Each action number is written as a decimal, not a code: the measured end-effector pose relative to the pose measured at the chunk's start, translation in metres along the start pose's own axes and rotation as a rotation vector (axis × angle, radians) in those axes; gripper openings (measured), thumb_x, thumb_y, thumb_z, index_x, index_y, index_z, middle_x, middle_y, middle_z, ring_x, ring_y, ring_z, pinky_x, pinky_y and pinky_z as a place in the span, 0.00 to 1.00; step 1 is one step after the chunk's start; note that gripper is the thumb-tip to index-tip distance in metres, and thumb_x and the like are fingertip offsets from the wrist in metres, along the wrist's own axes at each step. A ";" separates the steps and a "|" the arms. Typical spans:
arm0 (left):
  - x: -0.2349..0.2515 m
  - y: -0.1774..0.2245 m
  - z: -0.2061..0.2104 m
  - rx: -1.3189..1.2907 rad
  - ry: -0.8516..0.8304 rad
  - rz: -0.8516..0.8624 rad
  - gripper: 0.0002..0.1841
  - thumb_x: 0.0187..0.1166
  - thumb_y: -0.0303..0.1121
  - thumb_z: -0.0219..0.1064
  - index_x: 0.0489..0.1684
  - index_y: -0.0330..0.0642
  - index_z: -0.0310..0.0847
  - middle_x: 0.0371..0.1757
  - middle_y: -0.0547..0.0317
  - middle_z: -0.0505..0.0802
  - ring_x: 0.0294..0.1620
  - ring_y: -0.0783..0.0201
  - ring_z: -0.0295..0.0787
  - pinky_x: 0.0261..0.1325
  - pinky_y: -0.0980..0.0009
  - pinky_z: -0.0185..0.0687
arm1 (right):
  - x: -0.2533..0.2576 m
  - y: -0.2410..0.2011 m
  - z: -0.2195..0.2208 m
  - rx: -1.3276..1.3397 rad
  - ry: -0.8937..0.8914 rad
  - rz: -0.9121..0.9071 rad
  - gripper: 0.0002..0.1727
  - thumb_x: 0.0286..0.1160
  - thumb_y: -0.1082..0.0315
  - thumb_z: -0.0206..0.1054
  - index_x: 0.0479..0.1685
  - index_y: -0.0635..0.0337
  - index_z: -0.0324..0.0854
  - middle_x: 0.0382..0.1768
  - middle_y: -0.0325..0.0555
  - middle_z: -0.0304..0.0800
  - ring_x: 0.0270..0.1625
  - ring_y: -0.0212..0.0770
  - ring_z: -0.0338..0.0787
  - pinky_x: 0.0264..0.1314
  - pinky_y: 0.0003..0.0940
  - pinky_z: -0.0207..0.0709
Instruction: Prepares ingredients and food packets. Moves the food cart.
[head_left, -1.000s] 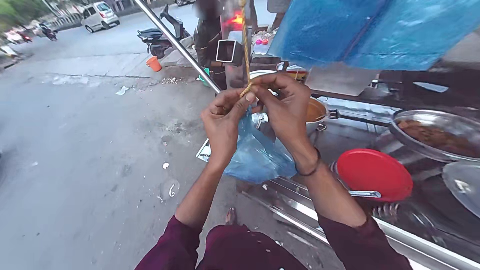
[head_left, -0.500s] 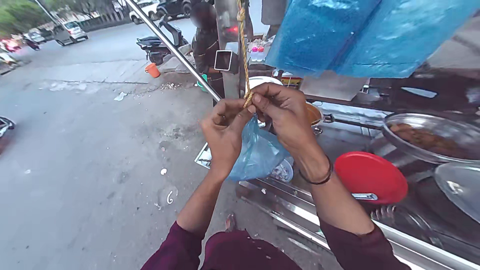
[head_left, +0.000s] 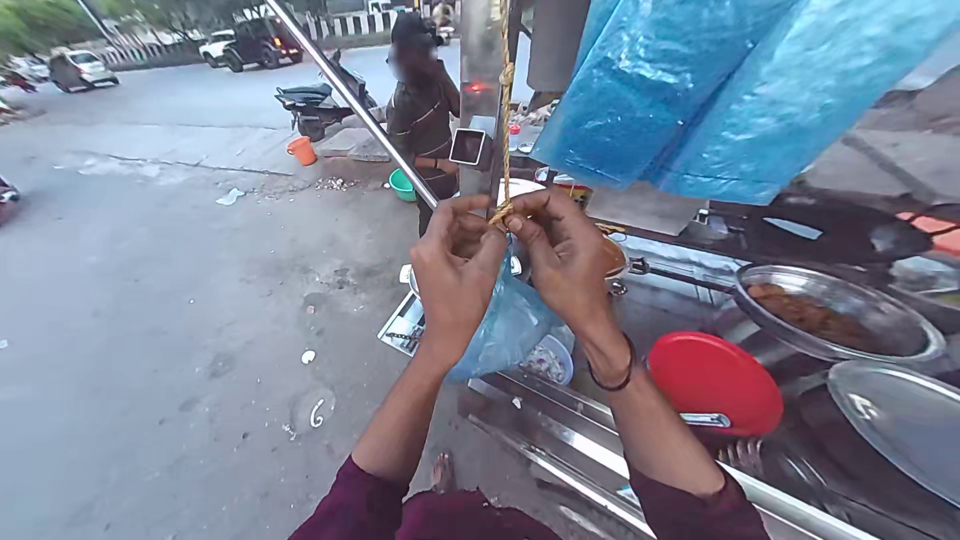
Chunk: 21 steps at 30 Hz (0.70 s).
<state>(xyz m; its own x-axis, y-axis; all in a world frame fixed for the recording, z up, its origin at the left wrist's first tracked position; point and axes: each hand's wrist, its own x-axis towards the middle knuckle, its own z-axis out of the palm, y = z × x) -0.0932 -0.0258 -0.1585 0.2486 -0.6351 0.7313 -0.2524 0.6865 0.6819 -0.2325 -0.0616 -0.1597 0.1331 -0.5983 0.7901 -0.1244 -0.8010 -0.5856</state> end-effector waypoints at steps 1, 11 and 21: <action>0.001 0.001 -0.002 -0.017 -0.023 -0.011 0.11 0.77 0.26 0.72 0.55 0.40 0.85 0.37 0.59 0.94 0.30 0.65 0.92 0.30 0.69 0.91 | -0.001 0.000 0.000 0.014 0.010 -0.006 0.08 0.85 0.71 0.65 0.55 0.60 0.82 0.47 0.41 0.89 0.44 0.33 0.90 0.46 0.28 0.88; 0.006 0.004 -0.008 0.015 -0.172 0.005 0.07 0.81 0.31 0.69 0.52 0.44 0.88 0.50 0.58 0.86 0.43 0.65 0.89 0.36 0.69 0.91 | -0.005 0.003 -0.005 0.192 0.066 -0.014 0.11 0.79 0.76 0.68 0.57 0.63 0.81 0.45 0.43 0.90 0.41 0.33 0.91 0.44 0.27 0.89; 0.004 -0.011 -0.003 -0.234 -0.275 -0.014 0.05 0.84 0.24 0.63 0.50 0.36 0.83 0.60 0.50 0.83 0.53 0.61 0.86 0.44 0.69 0.91 | -0.014 0.006 0.004 0.062 0.242 -0.140 0.10 0.76 0.75 0.73 0.54 0.64 0.87 0.48 0.43 0.94 0.43 0.35 0.94 0.47 0.31 0.91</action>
<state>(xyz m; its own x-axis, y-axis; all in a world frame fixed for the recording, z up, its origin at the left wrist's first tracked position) -0.0867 -0.0349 -0.1627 -0.0180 -0.6948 0.7190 -0.0222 0.7192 0.6944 -0.2317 -0.0584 -0.1750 -0.0946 -0.4654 0.8800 -0.0602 -0.8797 -0.4717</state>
